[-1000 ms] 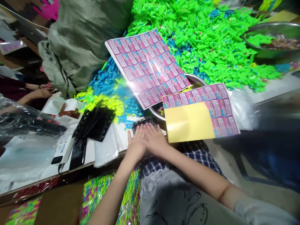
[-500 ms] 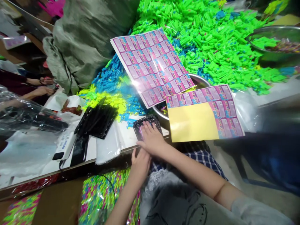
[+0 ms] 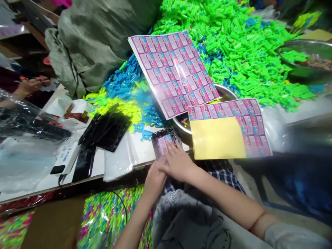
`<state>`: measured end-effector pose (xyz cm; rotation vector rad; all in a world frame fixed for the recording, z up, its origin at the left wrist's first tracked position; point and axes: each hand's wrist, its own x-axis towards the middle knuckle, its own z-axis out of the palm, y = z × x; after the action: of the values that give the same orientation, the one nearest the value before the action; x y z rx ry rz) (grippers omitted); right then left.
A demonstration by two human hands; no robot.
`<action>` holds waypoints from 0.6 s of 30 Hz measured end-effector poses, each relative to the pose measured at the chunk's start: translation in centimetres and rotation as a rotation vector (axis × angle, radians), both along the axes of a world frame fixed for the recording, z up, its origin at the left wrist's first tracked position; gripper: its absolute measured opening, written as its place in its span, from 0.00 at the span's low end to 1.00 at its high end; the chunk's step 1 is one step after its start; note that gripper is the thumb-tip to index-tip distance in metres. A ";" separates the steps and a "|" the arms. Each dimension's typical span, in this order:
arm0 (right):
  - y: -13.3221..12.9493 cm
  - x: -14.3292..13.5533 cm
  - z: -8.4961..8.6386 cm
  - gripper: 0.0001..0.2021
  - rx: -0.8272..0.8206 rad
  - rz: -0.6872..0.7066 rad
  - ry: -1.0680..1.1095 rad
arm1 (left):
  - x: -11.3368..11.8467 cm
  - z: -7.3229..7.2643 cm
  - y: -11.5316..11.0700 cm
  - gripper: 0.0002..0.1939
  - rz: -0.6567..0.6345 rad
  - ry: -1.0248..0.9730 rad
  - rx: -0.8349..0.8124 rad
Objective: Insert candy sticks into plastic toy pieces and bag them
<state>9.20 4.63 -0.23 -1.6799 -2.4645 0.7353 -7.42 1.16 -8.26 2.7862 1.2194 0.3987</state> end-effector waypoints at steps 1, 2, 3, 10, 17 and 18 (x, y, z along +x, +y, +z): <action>0.1 0.1 0.0 0.39 0.002 -0.010 0.000 | 0.1 0.0 0.0 0.22 0.000 -0.004 -0.008; 0.4 0.1 -0.2 0.39 0.012 -0.033 0.000 | 0.2 0.0 0.0 0.22 -0.002 -0.006 -0.018; 0.7 0.0 -0.4 0.39 0.025 -0.065 -0.003 | 0.3 0.1 -0.1 0.23 -0.003 -0.004 -0.029; 1.2 -0.8 -0.8 0.38 0.015 0.067 0.058 | 0.8 0.1 -0.2 0.23 0.012 0.005 -0.136; 2.0 0.6 -1.7 0.37 0.073 -0.102 -0.016 | 0.6 0.0 -0.3 0.26 0.022 -0.025 -0.140; 1.9 0.6 -1.6 0.37 0.084 -0.115 -0.030 | 0.6 0.1 -0.3 0.26 0.025 -0.028 -0.145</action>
<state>9.82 6.53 -1.79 -1.7962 -2.3586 0.5893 -6.80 0.83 -8.16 2.6378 1.2269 0.3351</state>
